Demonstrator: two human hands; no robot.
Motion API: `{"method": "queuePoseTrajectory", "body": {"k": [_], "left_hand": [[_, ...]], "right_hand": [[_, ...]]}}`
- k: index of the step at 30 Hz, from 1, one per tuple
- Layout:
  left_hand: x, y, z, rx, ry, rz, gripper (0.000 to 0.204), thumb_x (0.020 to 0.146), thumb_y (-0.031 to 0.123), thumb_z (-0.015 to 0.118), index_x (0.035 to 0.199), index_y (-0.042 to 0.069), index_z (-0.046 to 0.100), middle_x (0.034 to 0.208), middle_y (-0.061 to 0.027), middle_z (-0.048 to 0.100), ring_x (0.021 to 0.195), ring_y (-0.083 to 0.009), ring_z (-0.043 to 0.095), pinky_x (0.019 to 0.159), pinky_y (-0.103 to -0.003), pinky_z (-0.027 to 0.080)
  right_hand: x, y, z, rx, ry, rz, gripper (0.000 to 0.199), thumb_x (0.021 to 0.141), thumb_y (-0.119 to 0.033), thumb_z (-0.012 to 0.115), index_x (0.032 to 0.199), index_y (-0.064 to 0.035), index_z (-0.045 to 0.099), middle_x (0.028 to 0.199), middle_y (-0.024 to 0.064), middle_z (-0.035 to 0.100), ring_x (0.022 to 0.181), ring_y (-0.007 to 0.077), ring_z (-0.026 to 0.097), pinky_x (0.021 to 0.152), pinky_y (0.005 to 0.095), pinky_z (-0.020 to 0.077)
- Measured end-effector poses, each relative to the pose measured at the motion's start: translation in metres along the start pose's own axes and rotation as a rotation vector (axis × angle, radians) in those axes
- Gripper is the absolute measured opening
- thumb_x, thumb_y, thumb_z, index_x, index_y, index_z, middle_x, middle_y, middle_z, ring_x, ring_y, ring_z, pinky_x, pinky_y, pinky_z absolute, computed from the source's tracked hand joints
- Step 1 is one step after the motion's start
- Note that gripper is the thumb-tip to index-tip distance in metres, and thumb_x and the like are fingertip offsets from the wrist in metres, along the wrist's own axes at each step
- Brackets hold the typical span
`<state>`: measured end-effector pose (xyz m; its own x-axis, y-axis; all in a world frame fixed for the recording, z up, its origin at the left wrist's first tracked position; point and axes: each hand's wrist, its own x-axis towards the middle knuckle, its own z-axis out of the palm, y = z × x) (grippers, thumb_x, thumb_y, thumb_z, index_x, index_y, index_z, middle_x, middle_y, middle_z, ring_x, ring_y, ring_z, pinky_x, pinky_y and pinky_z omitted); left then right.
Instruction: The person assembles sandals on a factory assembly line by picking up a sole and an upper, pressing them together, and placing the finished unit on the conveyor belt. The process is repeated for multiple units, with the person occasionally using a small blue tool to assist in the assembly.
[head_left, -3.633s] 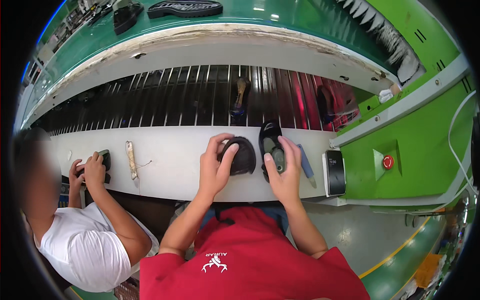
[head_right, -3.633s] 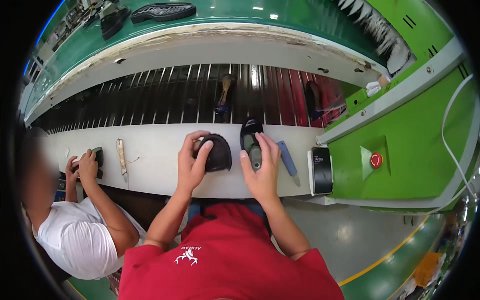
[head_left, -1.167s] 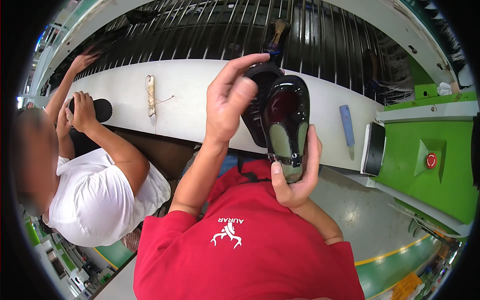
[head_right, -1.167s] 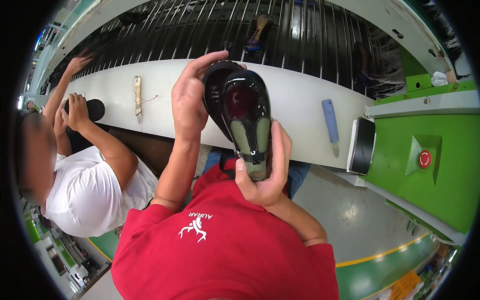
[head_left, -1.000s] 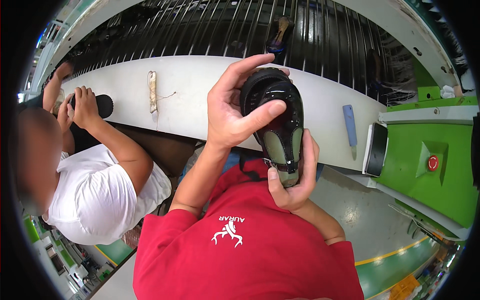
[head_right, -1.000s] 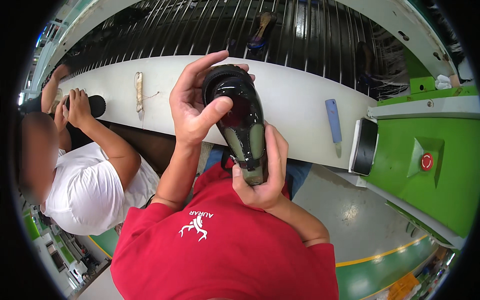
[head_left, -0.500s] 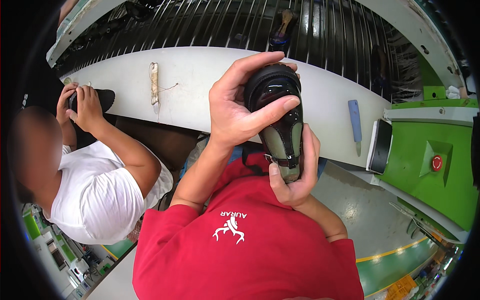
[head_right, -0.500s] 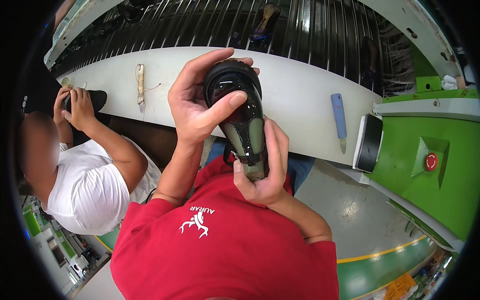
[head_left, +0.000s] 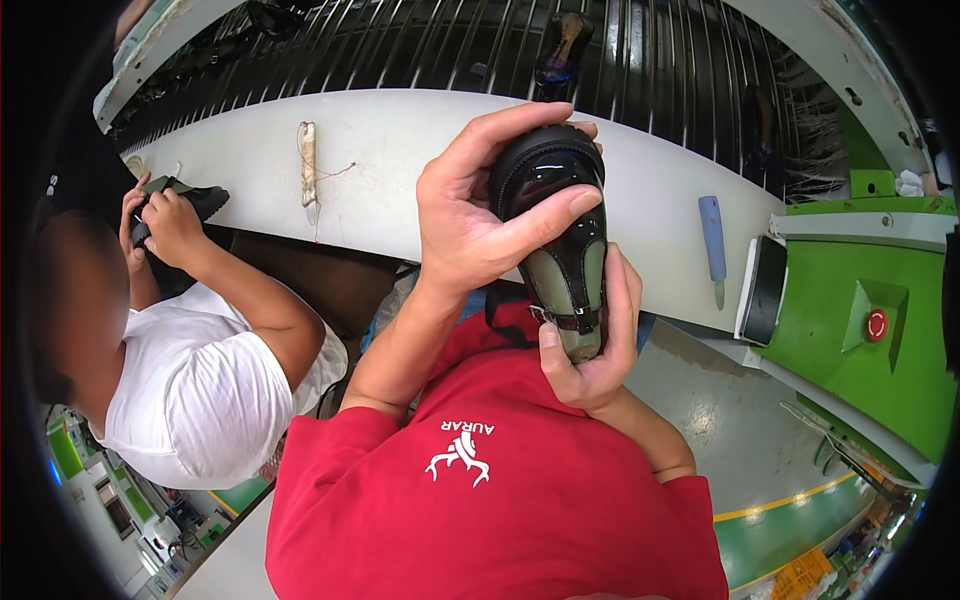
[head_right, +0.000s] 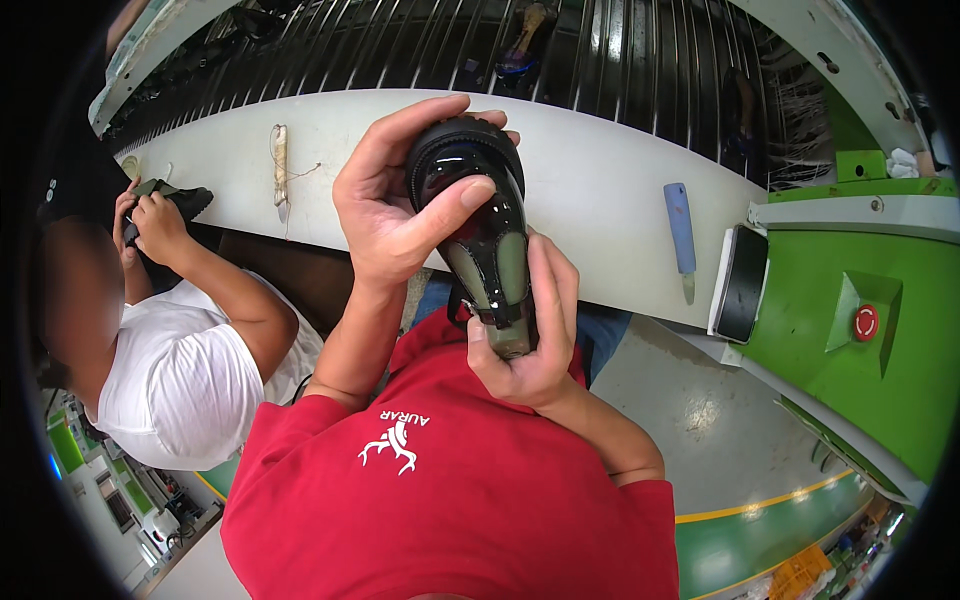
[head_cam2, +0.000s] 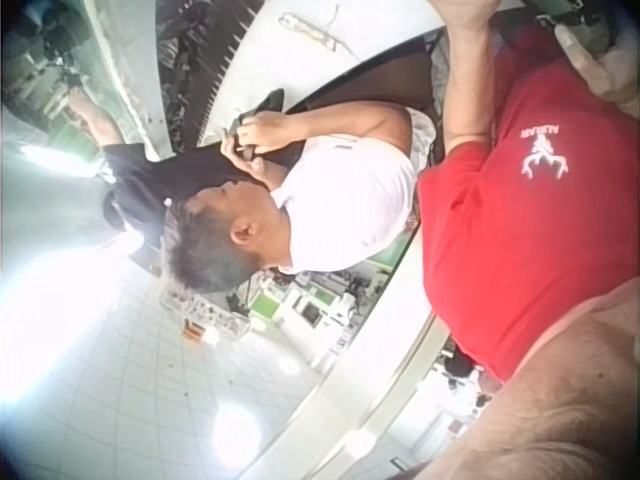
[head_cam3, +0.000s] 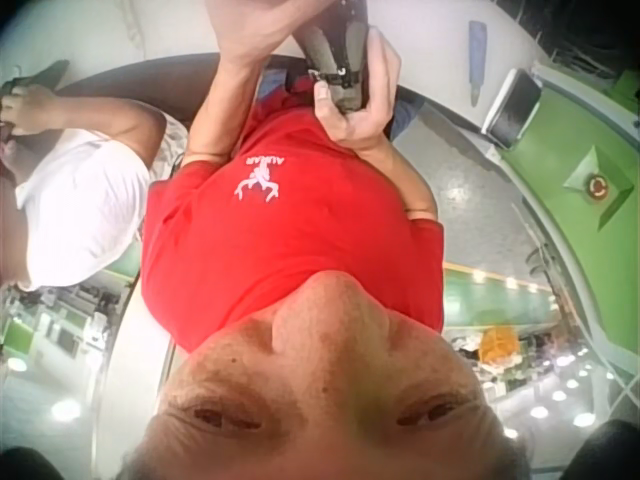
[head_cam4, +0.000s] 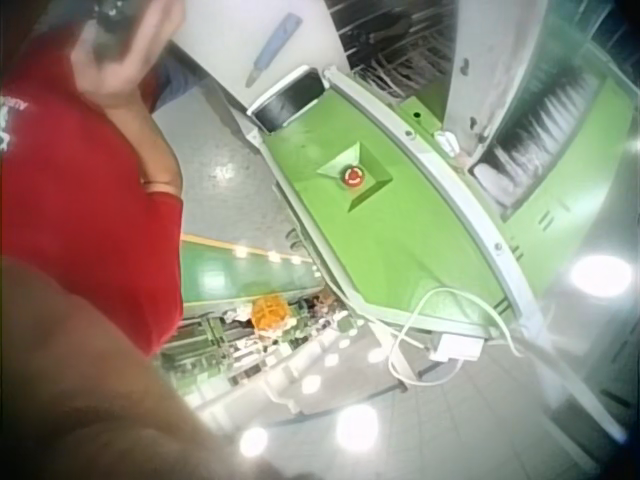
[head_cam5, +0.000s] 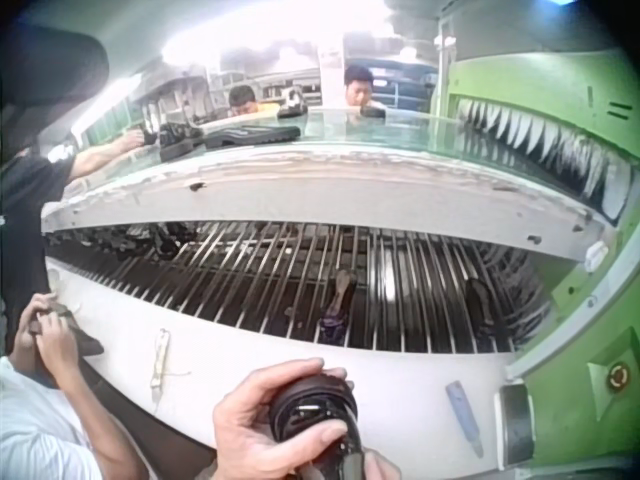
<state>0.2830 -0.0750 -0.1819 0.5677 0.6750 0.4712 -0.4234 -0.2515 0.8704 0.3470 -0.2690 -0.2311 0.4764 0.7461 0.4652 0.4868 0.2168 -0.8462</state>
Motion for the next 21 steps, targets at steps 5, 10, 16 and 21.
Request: {"method": "queuePoseTrajectory", "body": {"k": [5, 10, 16, 21], "left_hand": [[0.0, -0.001, -0.001, -0.001, -0.009, 0.002, 0.06, 0.09, -0.003, 0.088, 0.143, -0.01, 0.062, 0.127, -0.0308, 0.078, 0.116, -0.0383, 0.08, 0.1, -0.046, 0.067], [-0.001, -0.001, -0.001, -0.005, -0.007, -0.001, 0.06, 0.09, -0.004, 0.088, 0.143, -0.01, 0.062, 0.127, -0.0306, 0.078, 0.117, -0.0387, 0.08, 0.1, -0.047, 0.067], [-0.001, 0.004, 0.0, -0.017, -0.002, -0.046, 0.058, 0.091, -0.001, 0.088, 0.142, -0.01, 0.063, 0.124, -0.03, 0.079, 0.117, -0.0369, 0.08, 0.101, -0.046, 0.067], [-0.003, 0.012, 0.002, 0.003, 0.014, -0.093, 0.051, 0.093, 0.003, 0.087, 0.138, -0.01, 0.067, 0.121, -0.0283, 0.08, 0.113, -0.0335, 0.081, 0.1, -0.044, 0.067]], "right_hand": [[0.0, 0.001, 0.001, 0.009, 0.005, 0.002, 0.093, 0.091, -0.017, 0.073, 0.165, 0.0203, 0.032, 0.159, 0.0322, 0.044, 0.141, 0.039, 0.056, 0.117, 0.0457, 0.05], [-0.001, 0.001, 0.0, -0.006, -0.002, 0.004, 0.093, 0.09, -0.017, 0.073, 0.165, 0.0202, 0.032, 0.159, 0.0324, 0.044, 0.141, 0.039, 0.056, 0.117, 0.0458, 0.0498], [0.001, -0.001, 0.001, -0.013, 0.004, 0.001, 0.093, 0.09, -0.017, 0.073, 0.165, 0.0202, 0.032, 0.158, 0.0328, 0.045, 0.141, 0.0402, 0.056, 0.118, 0.0469, 0.0489], [0.0, 0.0, 0.001, -0.018, 0.02, -0.023, 0.093, 0.09, -0.018, 0.073, 0.165, 0.02, 0.033, 0.158, 0.0333, 0.046, 0.142, 0.041, 0.056, 0.118, 0.0475, 0.0486]]}}
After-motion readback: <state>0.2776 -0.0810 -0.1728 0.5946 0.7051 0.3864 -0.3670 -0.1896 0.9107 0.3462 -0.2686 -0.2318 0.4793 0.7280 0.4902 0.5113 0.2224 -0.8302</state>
